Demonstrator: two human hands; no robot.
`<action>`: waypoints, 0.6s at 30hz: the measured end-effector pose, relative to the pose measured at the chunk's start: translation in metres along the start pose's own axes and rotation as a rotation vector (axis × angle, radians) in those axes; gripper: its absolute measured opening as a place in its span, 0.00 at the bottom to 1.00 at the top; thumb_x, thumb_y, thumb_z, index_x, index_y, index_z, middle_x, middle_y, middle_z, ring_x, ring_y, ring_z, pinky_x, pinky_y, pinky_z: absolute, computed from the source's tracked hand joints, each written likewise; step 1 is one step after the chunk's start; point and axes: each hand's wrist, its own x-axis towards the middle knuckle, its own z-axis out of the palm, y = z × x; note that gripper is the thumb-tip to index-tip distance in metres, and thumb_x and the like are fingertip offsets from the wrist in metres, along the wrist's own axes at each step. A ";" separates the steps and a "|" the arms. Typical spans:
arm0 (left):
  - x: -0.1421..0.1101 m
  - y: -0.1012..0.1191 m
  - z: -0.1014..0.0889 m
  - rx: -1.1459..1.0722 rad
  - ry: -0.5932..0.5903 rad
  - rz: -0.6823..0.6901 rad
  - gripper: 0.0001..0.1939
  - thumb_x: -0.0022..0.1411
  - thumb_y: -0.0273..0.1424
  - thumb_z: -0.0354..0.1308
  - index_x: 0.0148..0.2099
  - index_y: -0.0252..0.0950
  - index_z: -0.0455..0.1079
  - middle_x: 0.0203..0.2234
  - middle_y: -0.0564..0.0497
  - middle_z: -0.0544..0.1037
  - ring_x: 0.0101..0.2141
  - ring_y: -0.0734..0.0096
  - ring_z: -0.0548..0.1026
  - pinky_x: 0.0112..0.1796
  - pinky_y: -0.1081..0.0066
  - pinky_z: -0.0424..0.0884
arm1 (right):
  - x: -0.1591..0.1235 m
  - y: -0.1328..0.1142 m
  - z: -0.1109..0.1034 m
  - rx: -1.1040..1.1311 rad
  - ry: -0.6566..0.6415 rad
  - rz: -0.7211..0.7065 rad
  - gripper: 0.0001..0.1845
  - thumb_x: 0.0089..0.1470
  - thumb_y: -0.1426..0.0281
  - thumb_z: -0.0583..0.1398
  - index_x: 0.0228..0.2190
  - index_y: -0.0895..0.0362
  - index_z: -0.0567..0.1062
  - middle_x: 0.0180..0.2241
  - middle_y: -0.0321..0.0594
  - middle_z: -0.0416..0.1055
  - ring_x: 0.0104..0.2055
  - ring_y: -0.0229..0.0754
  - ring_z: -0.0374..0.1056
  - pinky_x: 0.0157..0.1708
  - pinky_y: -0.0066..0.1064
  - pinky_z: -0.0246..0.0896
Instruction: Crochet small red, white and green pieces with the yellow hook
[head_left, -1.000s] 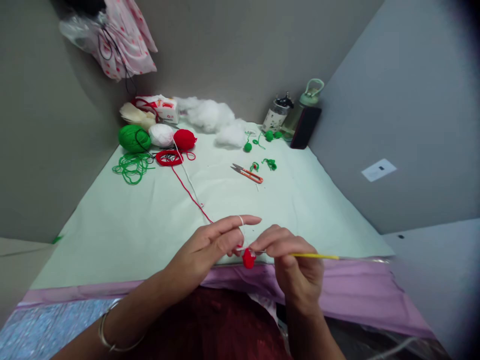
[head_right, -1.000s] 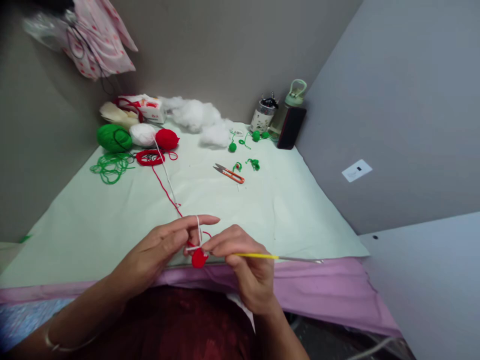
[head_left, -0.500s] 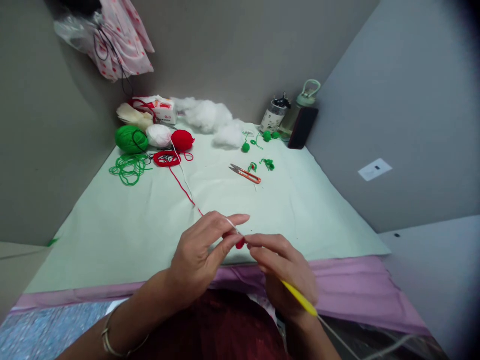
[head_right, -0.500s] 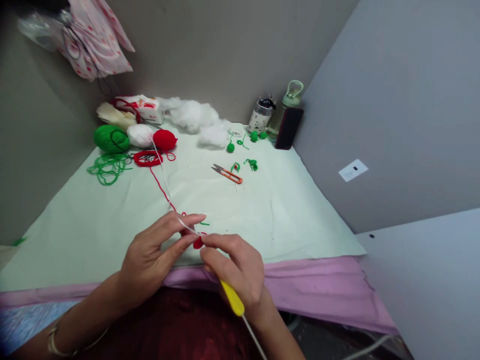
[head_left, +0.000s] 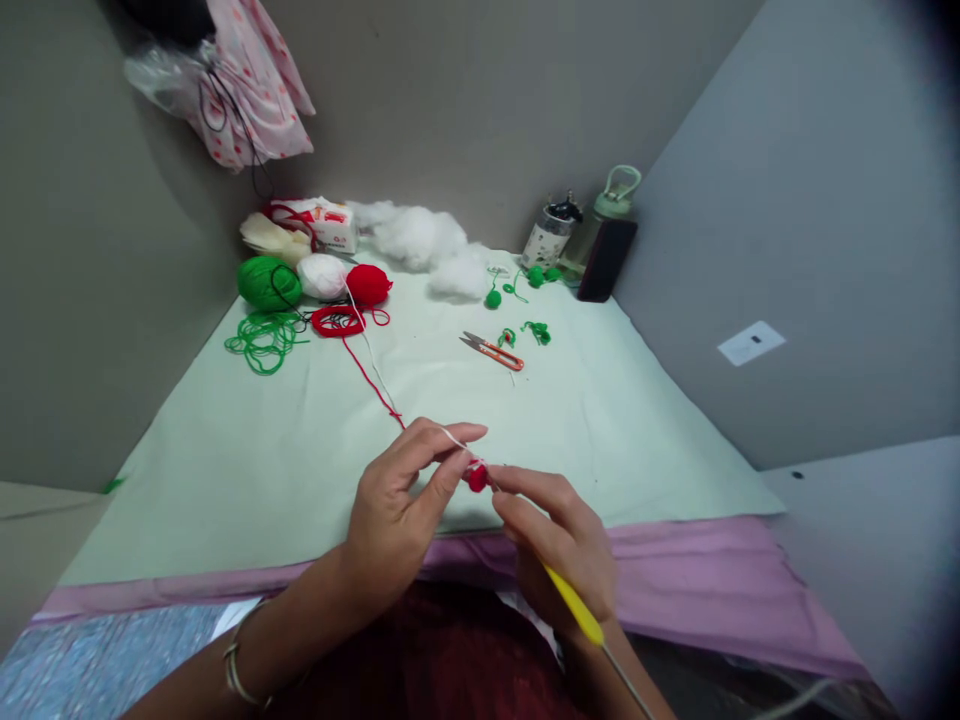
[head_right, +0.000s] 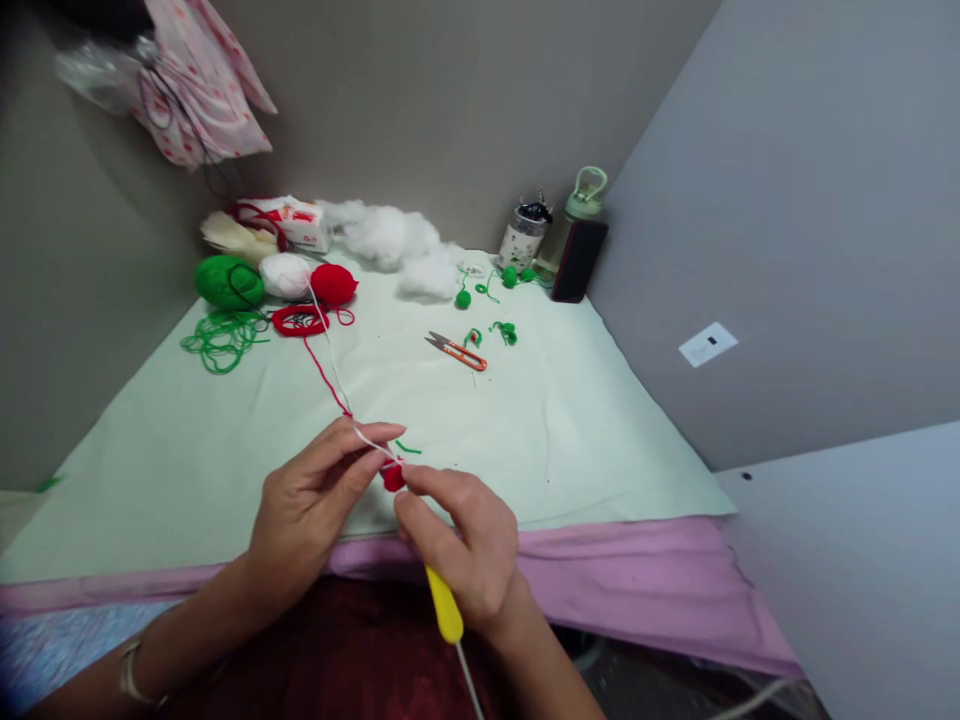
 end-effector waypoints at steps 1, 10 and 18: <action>0.000 -0.001 0.001 0.002 0.005 0.005 0.10 0.71 0.28 0.63 0.50 0.43 0.84 0.32 0.52 0.81 0.36 0.67 0.78 0.42 0.67 0.74 | 0.000 0.000 0.000 -0.008 0.004 -0.016 0.29 0.67 0.75 0.61 0.65 0.43 0.71 0.48 0.45 0.84 0.46 0.47 0.83 0.40 0.38 0.82; -0.005 -0.002 -0.001 -0.065 -0.044 -0.093 0.11 0.68 0.29 0.67 0.52 0.45 0.83 0.36 0.53 0.82 0.39 0.70 0.79 0.45 0.70 0.74 | 0.001 -0.001 0.001 -0.079 0.008 -0.036 0.34 0.66 0.77 0.63 0.69 0.45 0.67 0.48 0.47 0.85 0.47 0.48 0.83 0.41 0.36 0.82; 0.001 0.002 0.006 -0.383 -0.073 -0.389 0.20 0.60 0.26 0.71 0.55 0.40 0.80 0.33 0.54 0.78 0.38 0.70 0.77 0.46 0.69 0.74 | -0.002 -0.005 0.007 -0.025 0.086 0.020 0.34 0.62 0.79 0.66 0.65 0.41 0.73 0.48 0.44 0.85 0.45 0.49 0.83 0.42 0.39 0.83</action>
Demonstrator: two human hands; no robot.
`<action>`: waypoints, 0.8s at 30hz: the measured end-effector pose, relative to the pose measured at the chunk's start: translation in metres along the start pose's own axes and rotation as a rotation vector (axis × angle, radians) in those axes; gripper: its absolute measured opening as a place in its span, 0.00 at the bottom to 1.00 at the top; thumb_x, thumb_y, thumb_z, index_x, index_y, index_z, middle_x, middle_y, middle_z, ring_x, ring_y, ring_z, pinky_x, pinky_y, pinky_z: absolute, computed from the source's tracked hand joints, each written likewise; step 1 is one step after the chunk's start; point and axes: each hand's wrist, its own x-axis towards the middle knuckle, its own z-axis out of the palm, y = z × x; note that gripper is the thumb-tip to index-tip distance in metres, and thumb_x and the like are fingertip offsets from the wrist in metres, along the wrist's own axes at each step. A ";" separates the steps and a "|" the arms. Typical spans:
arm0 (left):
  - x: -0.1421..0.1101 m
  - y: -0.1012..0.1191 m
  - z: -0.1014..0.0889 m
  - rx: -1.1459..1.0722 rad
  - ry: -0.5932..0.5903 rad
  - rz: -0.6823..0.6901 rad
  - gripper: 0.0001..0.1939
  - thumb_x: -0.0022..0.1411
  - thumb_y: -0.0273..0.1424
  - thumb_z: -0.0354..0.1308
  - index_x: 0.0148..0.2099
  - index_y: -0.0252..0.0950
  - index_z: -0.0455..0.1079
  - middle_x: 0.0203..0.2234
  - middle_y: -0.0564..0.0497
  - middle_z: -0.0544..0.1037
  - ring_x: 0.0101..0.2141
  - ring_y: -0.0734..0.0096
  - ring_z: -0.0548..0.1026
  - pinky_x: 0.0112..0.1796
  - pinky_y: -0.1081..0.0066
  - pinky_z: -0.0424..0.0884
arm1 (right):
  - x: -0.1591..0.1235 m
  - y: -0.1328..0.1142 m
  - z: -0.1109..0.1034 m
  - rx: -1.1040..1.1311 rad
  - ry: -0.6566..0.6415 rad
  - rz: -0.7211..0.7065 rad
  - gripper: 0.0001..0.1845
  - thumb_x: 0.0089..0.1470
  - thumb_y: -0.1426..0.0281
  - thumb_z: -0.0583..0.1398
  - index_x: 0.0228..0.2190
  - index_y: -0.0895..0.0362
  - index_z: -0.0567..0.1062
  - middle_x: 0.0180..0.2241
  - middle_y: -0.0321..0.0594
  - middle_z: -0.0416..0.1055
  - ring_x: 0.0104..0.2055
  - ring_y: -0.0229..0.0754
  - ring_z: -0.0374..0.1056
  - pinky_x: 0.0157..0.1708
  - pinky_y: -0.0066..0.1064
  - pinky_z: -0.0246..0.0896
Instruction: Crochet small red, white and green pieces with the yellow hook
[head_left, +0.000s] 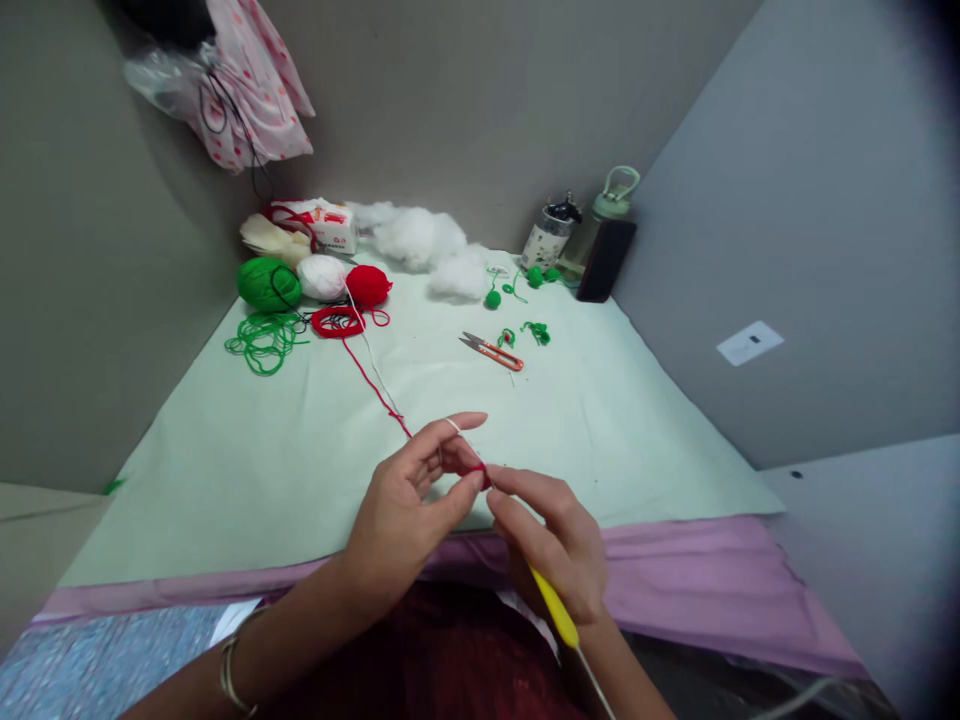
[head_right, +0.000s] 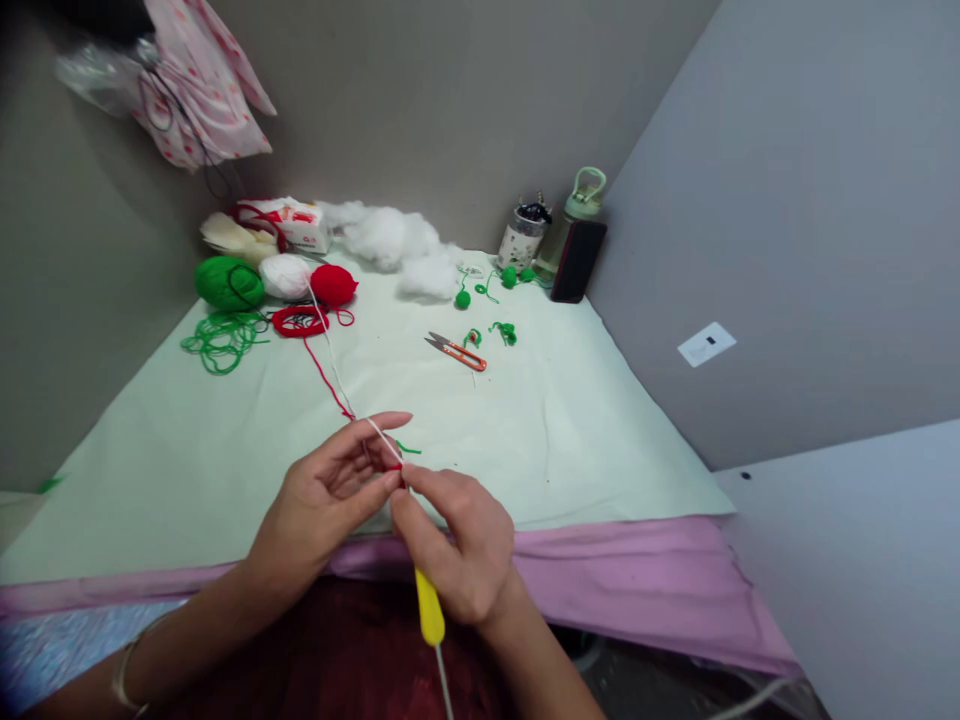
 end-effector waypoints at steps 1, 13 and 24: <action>0.000 0.000 0.000 -0.068 -0.025 -0.066 0.22 0.59 0.26 0.72 0.56 0.40 0.80 0.32 0.54 0.78 0.37 0.70 0.77 0.44 0.70 0.74 | -0.001 0.001 0.001 -0.027 0.000 -0.017 0.35 0.62 0.79 0.66 0.66 0.42 0.72 0.47 0.44 0.85 0.45 0.50 0.83 0.43 0.40 0.83; 0.004 0.005 -0.012 -0.227 -0.104 -0.220 0.18 0.59 0.32 0.75 0.53 0.41 0.84 0.30 0.54 0.76 0.33 0.76 0.71 0.39 0.76 0.68 | 0.004 0.004 -0.006 0.574 0.142 0.406 0.14 0.70 0.75 0.59 0.47 0.50 0.83 0.39 0.40 0.81 0.37 0.41 0.78 0.38 0.36 0.77; 0.002 0.001 -0.003 -0.185 -0.107 -0.156 0.21 0.58 0.27 0.75 0.54 0.48 0.84 0.33 0.55 0.80 0.37 0.74 0.77 0.44 0.74 0.74 | 0.008 -0.002 0.012 0.516 0.135 0.382 0.17 0.69 0.77 0.60 0.48 0.46 0.83 0.42 0.39 0.83 0.45 0.43 0.78 0.45 0.37 0.76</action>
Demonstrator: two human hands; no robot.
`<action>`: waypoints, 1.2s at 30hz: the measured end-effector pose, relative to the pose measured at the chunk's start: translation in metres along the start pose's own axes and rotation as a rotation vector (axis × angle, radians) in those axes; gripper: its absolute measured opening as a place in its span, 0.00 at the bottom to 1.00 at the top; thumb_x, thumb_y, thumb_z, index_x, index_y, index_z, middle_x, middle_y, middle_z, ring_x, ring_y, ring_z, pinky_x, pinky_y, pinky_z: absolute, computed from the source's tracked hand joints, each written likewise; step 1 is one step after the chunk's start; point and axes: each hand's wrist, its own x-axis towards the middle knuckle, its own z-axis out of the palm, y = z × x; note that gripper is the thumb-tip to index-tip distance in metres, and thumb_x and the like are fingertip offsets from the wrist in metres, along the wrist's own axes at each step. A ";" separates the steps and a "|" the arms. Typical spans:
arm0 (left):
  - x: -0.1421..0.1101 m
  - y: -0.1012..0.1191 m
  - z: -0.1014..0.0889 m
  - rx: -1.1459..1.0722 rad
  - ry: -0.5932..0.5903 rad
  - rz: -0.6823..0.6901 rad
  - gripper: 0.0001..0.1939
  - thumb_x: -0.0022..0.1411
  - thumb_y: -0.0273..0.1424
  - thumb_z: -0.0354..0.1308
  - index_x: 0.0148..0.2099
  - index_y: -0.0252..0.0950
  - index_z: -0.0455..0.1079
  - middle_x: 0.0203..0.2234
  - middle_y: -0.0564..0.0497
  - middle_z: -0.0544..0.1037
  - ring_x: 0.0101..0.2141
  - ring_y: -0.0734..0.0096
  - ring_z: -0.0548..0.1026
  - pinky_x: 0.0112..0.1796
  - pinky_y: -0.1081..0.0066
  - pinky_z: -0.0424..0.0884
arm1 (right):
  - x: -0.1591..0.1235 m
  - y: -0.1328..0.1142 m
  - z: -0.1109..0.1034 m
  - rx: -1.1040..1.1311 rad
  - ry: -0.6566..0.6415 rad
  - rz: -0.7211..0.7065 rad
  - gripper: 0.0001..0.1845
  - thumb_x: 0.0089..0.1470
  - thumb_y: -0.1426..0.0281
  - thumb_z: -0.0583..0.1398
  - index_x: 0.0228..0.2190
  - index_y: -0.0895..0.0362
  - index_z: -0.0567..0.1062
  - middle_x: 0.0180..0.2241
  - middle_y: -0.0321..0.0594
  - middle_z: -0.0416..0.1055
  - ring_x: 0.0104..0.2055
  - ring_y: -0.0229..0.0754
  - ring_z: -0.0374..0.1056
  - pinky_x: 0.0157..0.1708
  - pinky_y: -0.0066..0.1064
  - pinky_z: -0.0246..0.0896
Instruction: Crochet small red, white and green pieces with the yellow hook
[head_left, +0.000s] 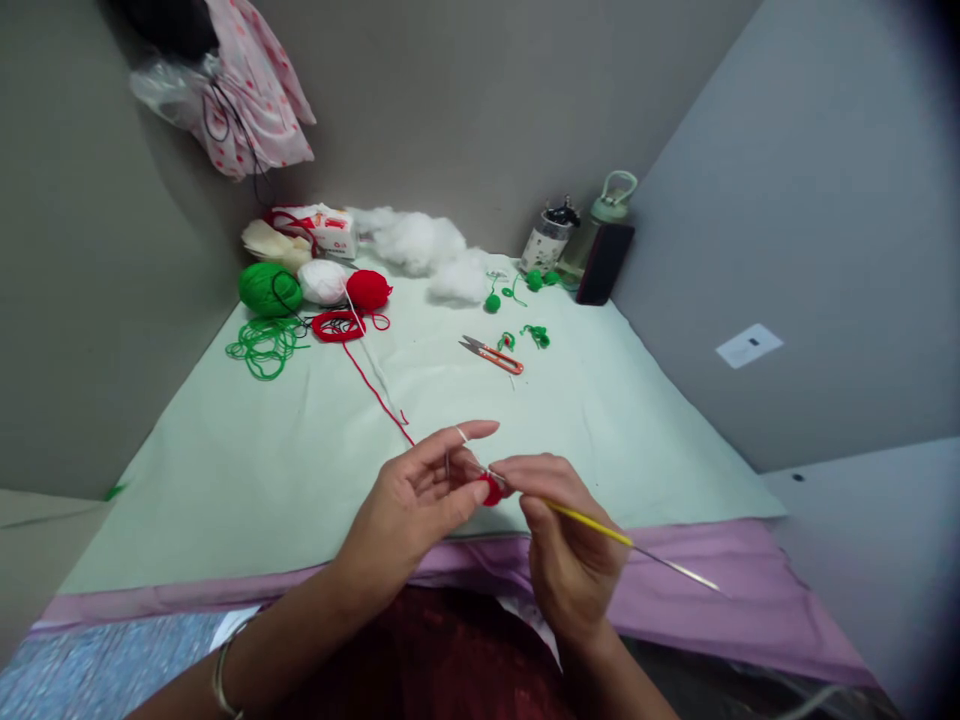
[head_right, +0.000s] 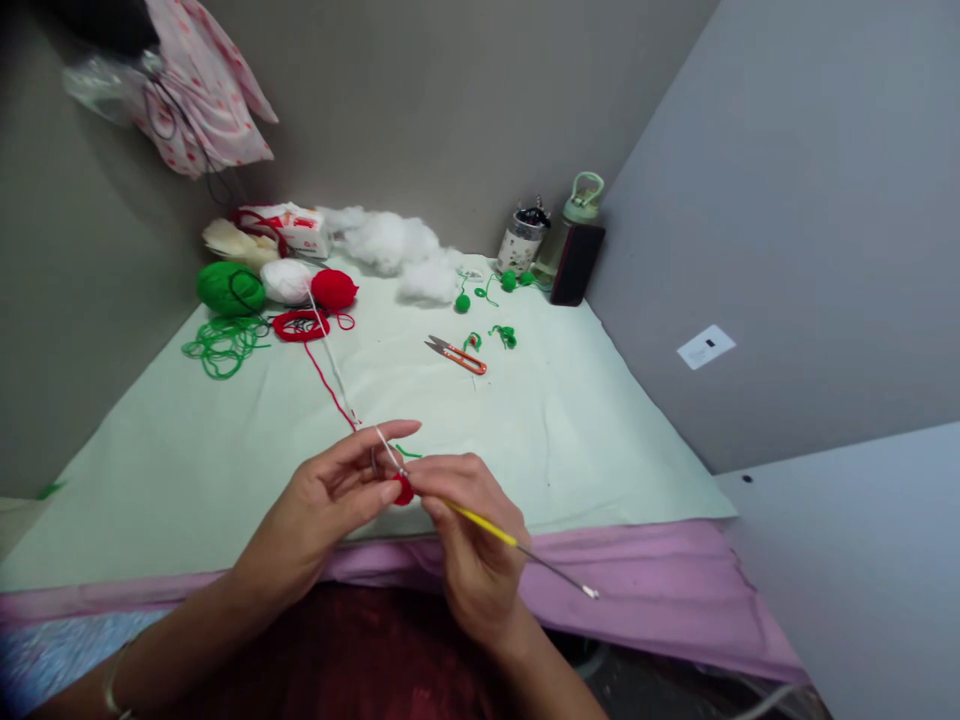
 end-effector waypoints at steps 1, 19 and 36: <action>0.001 -0.001 0.000 -0.021 0.012 0.005 0.21 0.57 0.28 0.76 0.53 0.48 0.85 0.32 0.56 0.80 0.36 0.75 0.77 0.44 0.74 0.74 | -0.002 0.000 0.001 -0.032 0.003 -0.019 0.18 0.69 0.78 0.59 0.49 0.46 0.83 0.42 0.39 0.82 0.44 0.43 0.78 0.43 0.36 0.76; 0.000 -0.005 -0.001 -0.149 -0.009 -0.096 0.17 0.57 0.31 0.77 0.49 0.43 0.86 0.34 0.52 0.83 0.37 0.73 0.79 0.46 0.72 0.74 | 0.007 0.009 0.001 0.331 0.073 0.228 0.07 0.67 0.67 0.64 0.39 0.49 0.85 0.34 0.38 0.80 0.34 0.41 0.74 0.35 0.33 0.71; -0.001 0.004 -0.005 -0.280 -0.160 -0.206 0.26 0.58 0.29 0.73 0.59 0.38 0.81 0.34 0.50 0.81 0.31 0.74 0.76 0.40 0.72 0.72 | 0.011 0.008 0.001 0.531 0.107 0.401 0.09 0.63 0.59 0.67 0.36 0.51 0.83 0.29 0.36 0.75 0.24 0.36 0.68 0.21 0.27 0.65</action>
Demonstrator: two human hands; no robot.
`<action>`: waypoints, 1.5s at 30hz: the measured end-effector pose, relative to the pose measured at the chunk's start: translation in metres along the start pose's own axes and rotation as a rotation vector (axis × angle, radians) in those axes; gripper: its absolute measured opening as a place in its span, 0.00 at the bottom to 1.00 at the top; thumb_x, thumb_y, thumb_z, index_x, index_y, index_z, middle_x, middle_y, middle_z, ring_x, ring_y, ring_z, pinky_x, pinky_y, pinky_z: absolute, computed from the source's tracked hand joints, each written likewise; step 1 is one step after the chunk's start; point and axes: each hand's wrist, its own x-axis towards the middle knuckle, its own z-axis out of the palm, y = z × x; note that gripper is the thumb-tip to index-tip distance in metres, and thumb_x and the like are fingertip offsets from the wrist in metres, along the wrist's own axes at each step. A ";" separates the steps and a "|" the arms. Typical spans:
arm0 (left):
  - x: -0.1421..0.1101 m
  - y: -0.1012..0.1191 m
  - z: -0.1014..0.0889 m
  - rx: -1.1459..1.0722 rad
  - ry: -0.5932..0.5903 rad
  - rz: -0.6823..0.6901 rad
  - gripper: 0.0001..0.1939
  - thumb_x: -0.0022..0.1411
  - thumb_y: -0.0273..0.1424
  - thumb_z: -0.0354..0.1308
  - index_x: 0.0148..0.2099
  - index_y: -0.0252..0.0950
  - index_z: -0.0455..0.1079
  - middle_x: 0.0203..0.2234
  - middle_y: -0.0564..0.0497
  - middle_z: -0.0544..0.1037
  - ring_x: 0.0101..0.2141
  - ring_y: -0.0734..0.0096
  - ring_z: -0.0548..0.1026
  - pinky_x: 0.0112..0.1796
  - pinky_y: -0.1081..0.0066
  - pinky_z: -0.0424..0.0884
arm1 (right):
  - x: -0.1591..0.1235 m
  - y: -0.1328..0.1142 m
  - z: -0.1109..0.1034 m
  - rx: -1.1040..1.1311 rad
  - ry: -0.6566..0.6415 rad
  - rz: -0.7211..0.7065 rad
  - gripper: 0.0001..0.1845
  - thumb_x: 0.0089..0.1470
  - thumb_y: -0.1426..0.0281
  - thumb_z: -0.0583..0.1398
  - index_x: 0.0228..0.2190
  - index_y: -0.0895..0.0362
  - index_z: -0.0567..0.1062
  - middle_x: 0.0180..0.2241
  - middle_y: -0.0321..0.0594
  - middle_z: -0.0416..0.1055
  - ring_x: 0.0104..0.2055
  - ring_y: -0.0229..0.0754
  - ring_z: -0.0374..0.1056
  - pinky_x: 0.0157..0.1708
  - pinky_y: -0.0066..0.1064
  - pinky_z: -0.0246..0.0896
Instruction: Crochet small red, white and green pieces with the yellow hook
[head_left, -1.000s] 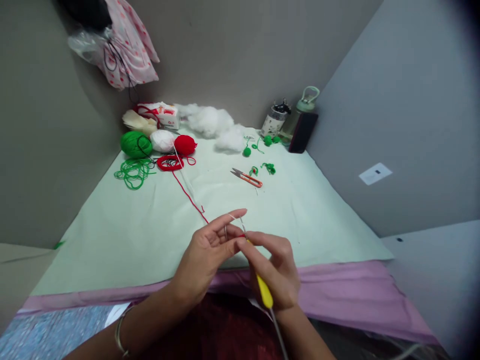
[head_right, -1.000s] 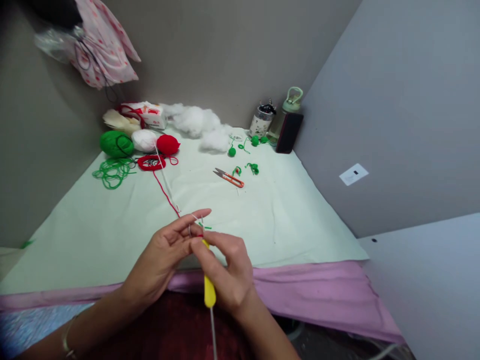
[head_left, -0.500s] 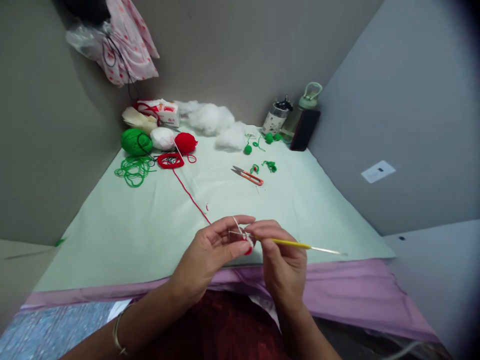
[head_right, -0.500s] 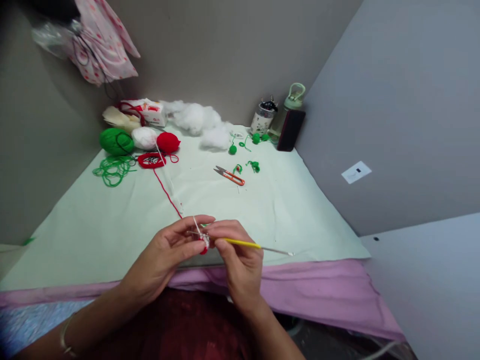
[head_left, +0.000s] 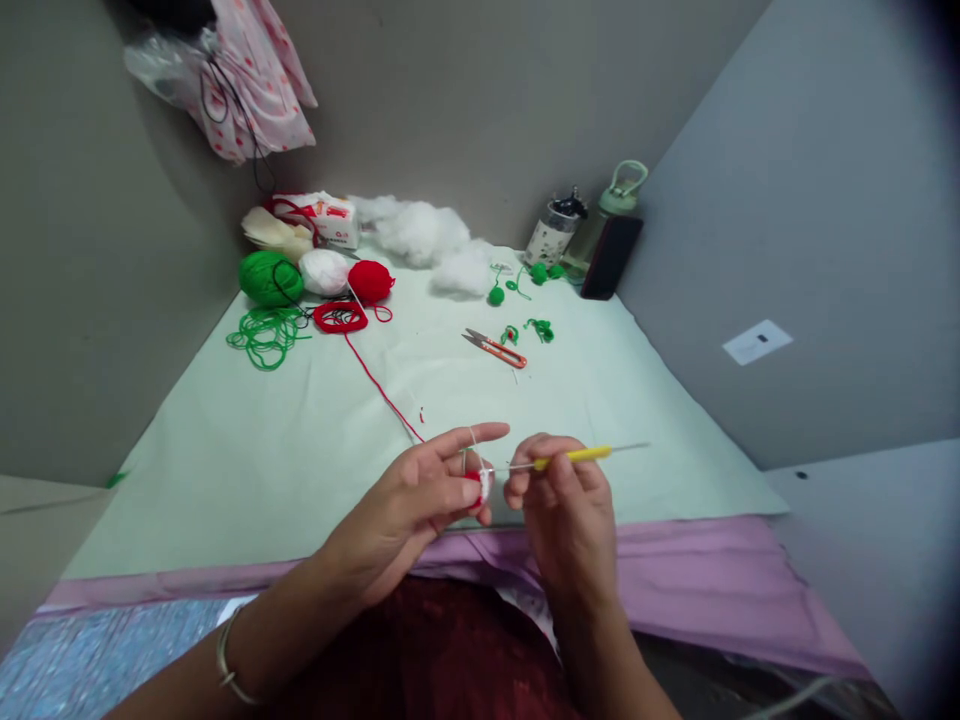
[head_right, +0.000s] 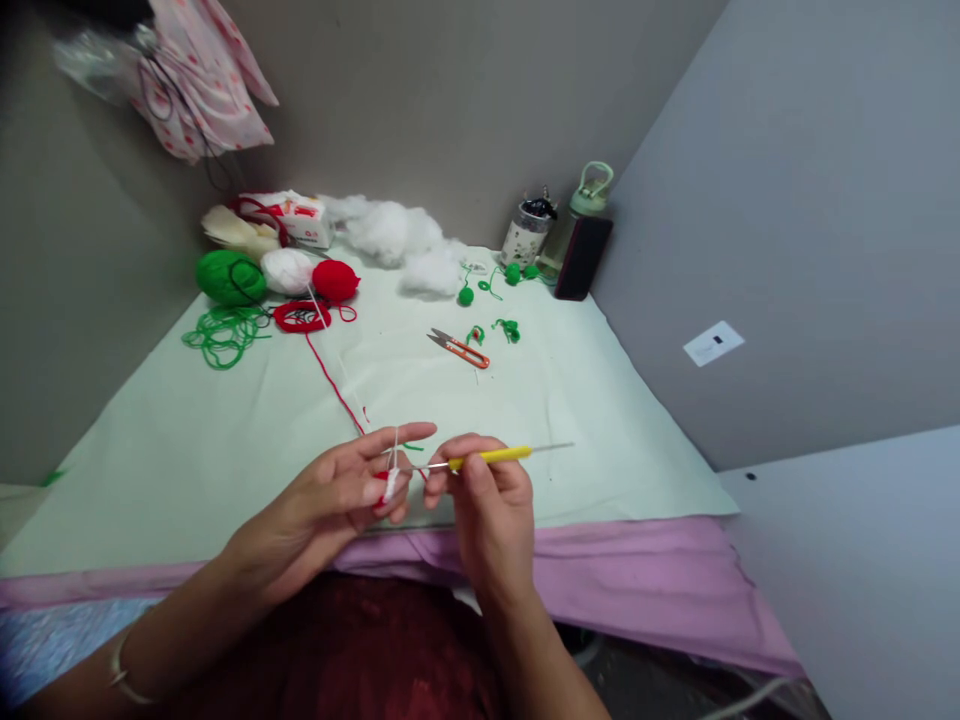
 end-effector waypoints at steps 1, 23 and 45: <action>0.000 0.001 -0.001 -0.013 -0.033 -0.020 0.25 0.58 0.29 0.73 0.59 0.37 0.81 0.35 0.49 0.82 0.31 0.74 0.75 0.39 0.72 0.72 | 0.002 -0.001 -0.001 0.007 0.011 0.068 0.11 0.62 0.58 0.68 0.34 0.52 0.82 0.28 0.35 0.73 0.23 0.35 0.66 0.20 0.26 0.64; 0.001 -0.011 0.002 0.222 0.159 0.239 0.09 0.61 0.32 0.74 0.45 0.44 0.86 0.33 0.53 0.83 0.36 0.70 0.78 0.44 0.69 0.74 | -0.011 0.011 0.002 -0.295 -0.083 -0.203 0.09 0.68 0.69 0.63 0.43 0.48 0.85 0.39 0.41 0.78 0.37 0.42 0.73 0.32 0.33 0.70; -0.014 0.044 -0.041 -0.201 0.132 0.394 0.19 0.45 0.41 0.83 0.24 0.40 0.76 0.44 0.49 0.87 0.64 0.54 0.74 0.69 0.57 0.65 | 0.162 0.030 -0.022 -1.893 -0.510 -0.090 0.14 0.71 0.75 0.52 0.48 0.64 0.76 0.49 0.60 0.74 0.55 0.57 0.69 0.50 0.41 0.64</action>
